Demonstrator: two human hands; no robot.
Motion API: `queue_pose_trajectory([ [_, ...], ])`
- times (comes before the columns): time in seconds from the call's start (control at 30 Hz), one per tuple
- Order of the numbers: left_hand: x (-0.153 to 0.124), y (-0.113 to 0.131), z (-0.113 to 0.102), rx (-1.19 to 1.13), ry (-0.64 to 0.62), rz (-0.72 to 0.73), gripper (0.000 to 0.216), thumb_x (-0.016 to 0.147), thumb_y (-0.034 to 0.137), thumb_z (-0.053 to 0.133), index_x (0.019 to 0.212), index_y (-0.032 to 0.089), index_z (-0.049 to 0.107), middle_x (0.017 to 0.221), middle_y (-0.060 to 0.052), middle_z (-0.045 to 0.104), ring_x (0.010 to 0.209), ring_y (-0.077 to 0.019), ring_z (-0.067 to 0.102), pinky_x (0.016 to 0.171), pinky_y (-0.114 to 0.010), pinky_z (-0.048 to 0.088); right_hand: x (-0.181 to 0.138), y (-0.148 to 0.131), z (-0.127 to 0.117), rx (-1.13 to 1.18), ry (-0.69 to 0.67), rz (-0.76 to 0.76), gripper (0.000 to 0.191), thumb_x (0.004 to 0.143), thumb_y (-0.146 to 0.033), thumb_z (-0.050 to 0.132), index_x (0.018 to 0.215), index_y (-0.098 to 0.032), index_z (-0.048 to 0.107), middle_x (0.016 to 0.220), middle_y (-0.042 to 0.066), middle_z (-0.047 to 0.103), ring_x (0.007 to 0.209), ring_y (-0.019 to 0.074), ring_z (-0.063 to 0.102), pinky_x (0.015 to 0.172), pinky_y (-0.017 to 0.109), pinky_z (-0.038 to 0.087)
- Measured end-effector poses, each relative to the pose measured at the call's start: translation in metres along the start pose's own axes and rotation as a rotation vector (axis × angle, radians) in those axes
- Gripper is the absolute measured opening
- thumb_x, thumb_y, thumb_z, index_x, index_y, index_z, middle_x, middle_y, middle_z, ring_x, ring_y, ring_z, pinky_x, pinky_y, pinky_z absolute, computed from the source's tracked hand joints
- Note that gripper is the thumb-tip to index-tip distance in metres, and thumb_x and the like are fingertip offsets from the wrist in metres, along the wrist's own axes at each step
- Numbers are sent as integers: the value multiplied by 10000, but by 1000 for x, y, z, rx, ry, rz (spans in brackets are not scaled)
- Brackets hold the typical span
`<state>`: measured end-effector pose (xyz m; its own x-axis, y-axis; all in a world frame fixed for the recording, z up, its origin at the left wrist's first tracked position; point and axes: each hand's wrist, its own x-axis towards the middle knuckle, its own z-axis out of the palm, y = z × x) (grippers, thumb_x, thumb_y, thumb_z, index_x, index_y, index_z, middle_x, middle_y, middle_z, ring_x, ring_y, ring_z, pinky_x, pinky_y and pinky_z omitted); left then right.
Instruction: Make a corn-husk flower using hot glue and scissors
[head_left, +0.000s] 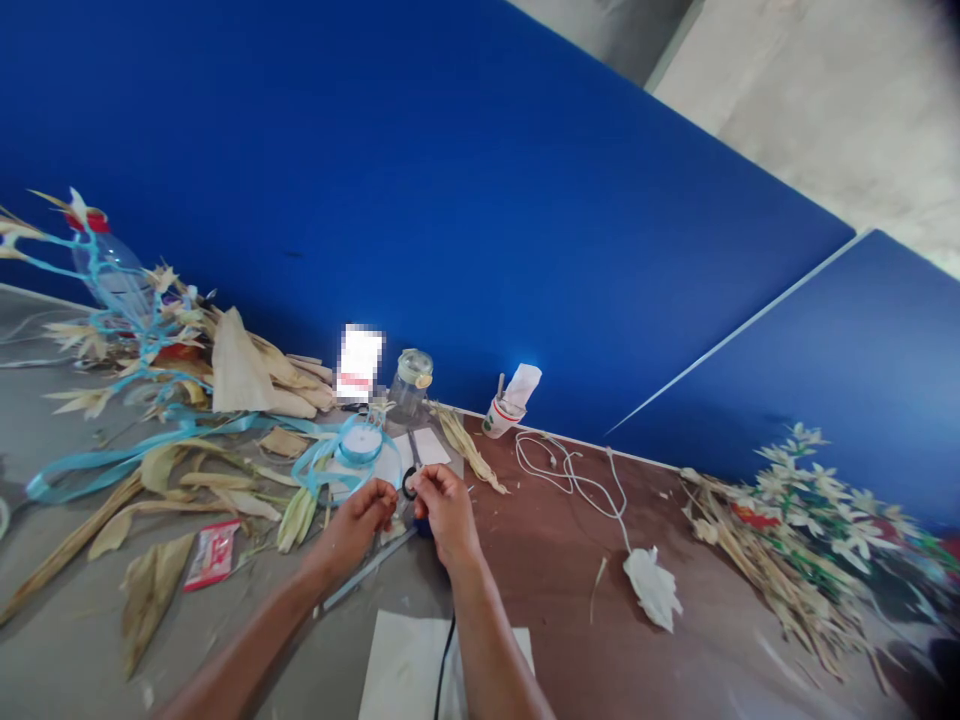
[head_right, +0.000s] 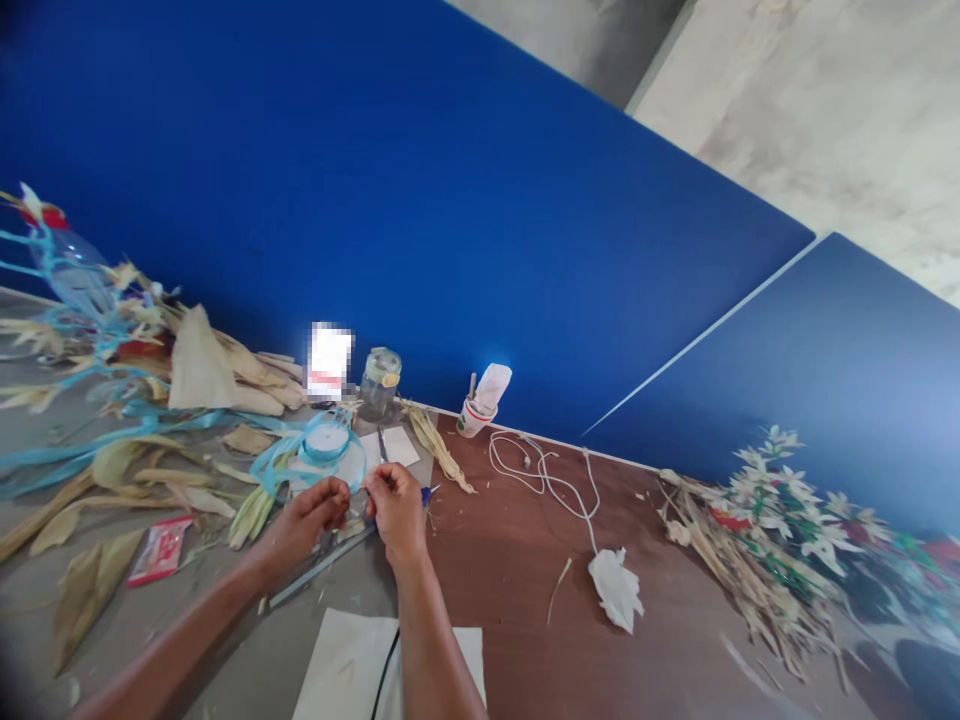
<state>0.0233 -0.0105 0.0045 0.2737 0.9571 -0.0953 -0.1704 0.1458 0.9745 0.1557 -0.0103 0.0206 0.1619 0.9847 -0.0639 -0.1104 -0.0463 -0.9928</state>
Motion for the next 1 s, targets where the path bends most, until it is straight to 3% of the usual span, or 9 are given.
queue_pose_trajectory([
  [0.23, -5, 2, 1, -7, 43, -17, 356, 714, 527, 622, 728, 177, 559, 677, 24, 529, 608, -119, 458, 612, -261, 358, 0, 4, 2, 20, -1, 5, 157, 679, -310, 622, 675, -166, 561, 517, -72, 504, 405, 54, 397, 431, 192, 264],
  [0.33, -7, 5, 2, -24, 58, -29, 349, 702, 517, 635, 745, 178, 566, 614, 38, 510, 562, -108, 419, 581, -250, 332, -1, 3, 4, 35, 0, 25, 155, 668, -307, 625, 666, -169, 553, 524, -74, 505, 399, 49, 389, 424, 191, 260],
  [0.47, -8, 4, 3, -35, 38, -47, 320, 724, 479, 633, 834, 184, 574, 513, 63, 469, 504, -104, 382, 538, -245, 287, -2, 0, 5, 54, -11, 38, 139, 667, -288, 620, 659, -166, 552, 533, -70, 520, 391, 45, 389, 418, 190, 255],
  [0.73, -6, -7, 1, -108, -30, 18, 424, 768, 427, 626, 1100, 178, 536, 523, 65, 491, 527, -116, 423, 565, -259, 302, -3, -4, 5, 84, -37, 47, 163, 671, -298, 632, 632, -164, 548, 550, -58, 549, 379, 41, 385, 406, 193, 247],
  [1.0, -4, -11, 0, -198, -22, -39, 371, 720, 418, 689, 978, 169, 595, 515, 56, 501, 528, -106, 406, 554, -250, 294, -2, -4, 2, 126, -49, 137, 169, 627, -297, 665, 618, -150, 583, 481, -67, 502, 361, 27, 326, 390, 188, 210],
])
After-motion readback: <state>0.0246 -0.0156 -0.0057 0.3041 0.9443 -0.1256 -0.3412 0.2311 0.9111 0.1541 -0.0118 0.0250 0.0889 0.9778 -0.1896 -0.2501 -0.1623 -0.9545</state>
